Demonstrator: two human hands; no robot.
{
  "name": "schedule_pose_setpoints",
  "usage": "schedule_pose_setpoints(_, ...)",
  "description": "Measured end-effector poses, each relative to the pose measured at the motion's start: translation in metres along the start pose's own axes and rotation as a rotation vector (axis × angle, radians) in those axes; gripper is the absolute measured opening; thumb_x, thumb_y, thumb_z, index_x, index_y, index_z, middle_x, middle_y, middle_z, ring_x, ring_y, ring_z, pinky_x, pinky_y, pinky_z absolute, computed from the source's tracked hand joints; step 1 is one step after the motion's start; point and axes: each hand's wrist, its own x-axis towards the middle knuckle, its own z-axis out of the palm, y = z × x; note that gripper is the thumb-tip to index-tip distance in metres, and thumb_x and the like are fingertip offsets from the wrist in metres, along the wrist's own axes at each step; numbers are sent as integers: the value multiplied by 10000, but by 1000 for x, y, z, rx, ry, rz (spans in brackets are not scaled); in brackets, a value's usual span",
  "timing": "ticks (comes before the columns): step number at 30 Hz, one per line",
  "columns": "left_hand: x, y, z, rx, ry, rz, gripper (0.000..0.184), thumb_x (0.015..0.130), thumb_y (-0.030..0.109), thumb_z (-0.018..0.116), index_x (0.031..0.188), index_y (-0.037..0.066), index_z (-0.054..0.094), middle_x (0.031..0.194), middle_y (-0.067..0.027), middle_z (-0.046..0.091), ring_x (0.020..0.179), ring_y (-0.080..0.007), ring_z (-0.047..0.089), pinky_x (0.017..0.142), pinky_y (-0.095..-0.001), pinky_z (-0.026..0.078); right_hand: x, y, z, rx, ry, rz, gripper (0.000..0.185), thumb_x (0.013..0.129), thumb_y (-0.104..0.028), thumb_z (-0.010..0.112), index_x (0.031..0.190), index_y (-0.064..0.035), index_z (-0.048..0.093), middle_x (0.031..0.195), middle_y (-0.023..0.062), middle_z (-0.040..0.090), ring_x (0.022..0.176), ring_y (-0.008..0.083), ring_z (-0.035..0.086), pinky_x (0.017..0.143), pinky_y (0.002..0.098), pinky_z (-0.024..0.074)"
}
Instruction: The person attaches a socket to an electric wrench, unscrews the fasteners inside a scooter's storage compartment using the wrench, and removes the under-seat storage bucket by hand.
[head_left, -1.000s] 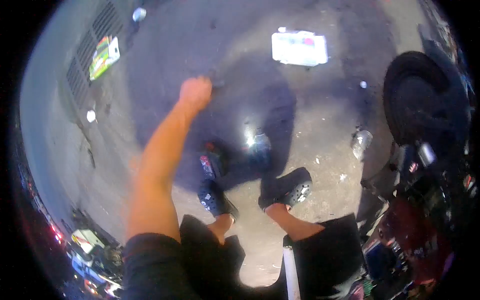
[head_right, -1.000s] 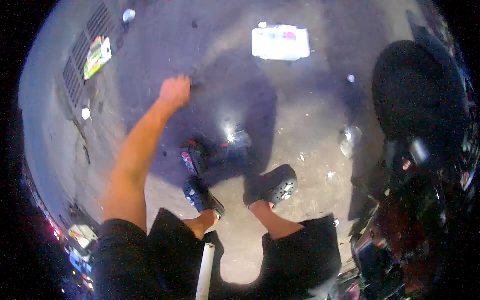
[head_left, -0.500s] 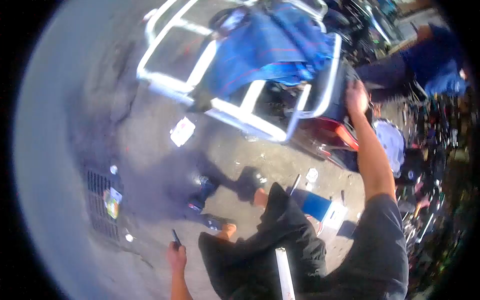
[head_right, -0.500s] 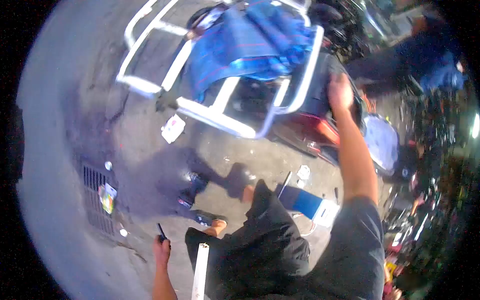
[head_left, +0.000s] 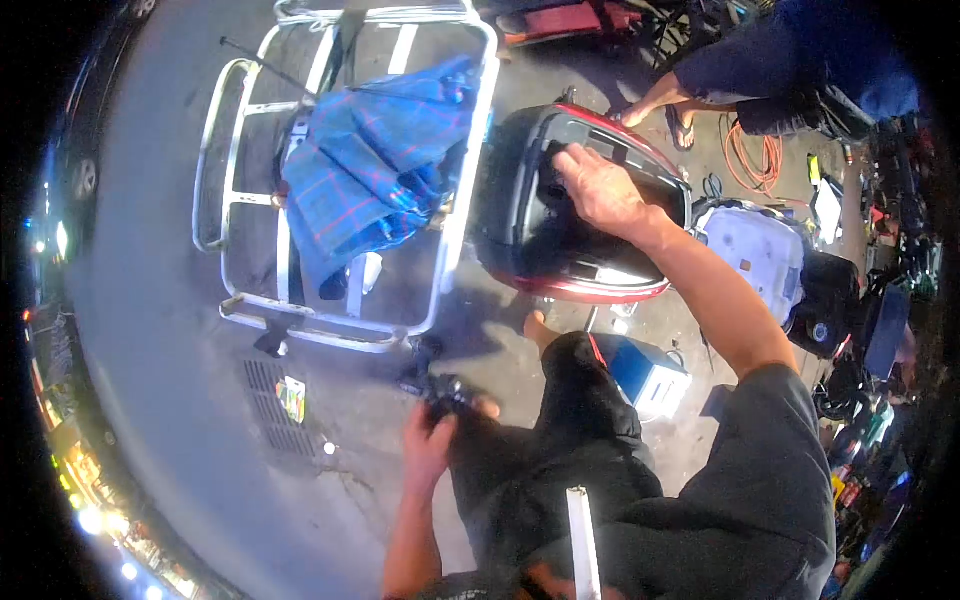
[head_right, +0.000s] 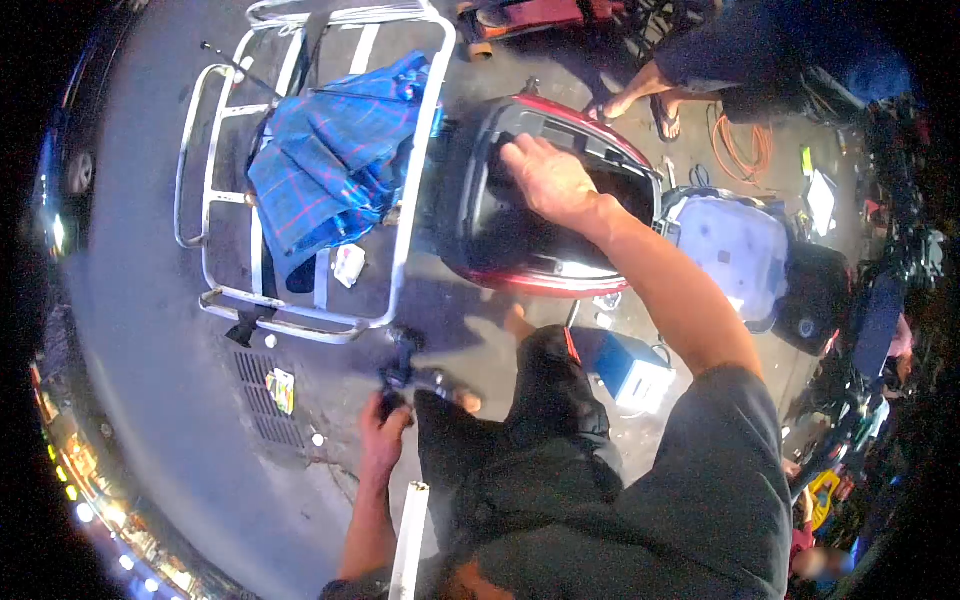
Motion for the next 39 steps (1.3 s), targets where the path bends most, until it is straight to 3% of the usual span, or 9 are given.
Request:
schedule_pose_setpoints(8,93,128,120,572,-42,503,255,818,179,637,1019,26,600,778,-143,633,721,-226,634,656,-348,481,-8,-12,19,333,324,424,256,831,-257,659,940,-67,526,890,135,558,867,337,584,726,436,487)
schedule_pose_setpoints(9,96,150,125,527,-68,354,223,842,158,618,997,-1,591,799,-74,606,734,-103,533,677,-286,450,-6,-14,20,295,344,365,216,837,-230,642,921,-70,525,875,126,552,854,331,583,722,432,489)
schedule_pose_setpoints(15,141,164,131,480,50,501,123,843,52,638,955,15,603,781,16,555,711,-63,477,642,-225,409,-9,5,7,268,155,36,206,814,-113,605,989,-21,549,935,128,534,918,329,551,759,417,491)
schedule_pose_setpoints(19,144,188,126,431,29,561,121,832,30,645,947,19,608,747,36,531,670,-50,454,606,-214,394,-20,-25,0,465,530,307,314,782,-150,687,1053,-37,578,1004,126,557,949,329,546,784,411,487)
schedule_pose_setpoints(23,166,203,138,483,-19,595,130,828,15,645,955,21,615,726,46,513,635,-35,433,558,-207,367,-16,-33,23,470,531,568,260,782,-184,705,970,-53,581,930,119,558,897,322,554,727,417,491)
schedule_pose_setpoints(27,166,231,142,566,-70,679,182,769,31,666,944,7,624,840,-96,629,714,-155,579,643,-280,461,-9,-35,18,414,600,516,191,782,-108,674,942,-53,586,864,100,566,827,309,560,703,407,484)
schedule_pose_setpoints(30,183,232,155,658,-135,846,148,810,33,660,949,9,613,763,9,550,634,-58,459,560,-225,388,-18,-21,33,444,624,406,257,767,-101,688,997,-52,583,928,125,563,889,326,554,754,410,481)
schedule_pose_setpoints(37,181,246,182,878,-198,793,162,796,62,663,945,17,615,766,-85,609,613,-120,518,583,-279,432,-18,-41,35,660,740,768,400,733,-141,739,1082,-56,563,1043,155,517,1003,353,523,827,421,467)
schedule_pose_setpoints(39,180,257,191,969,-230,803,188,769,76,673,939,33,606,823,-106,609,668,-227,579,606,-343,467,-16,-34,32,695,730,777,384,738,-147,739,1074,-66,572,1038,145,517,991,346,526,807,418,472)
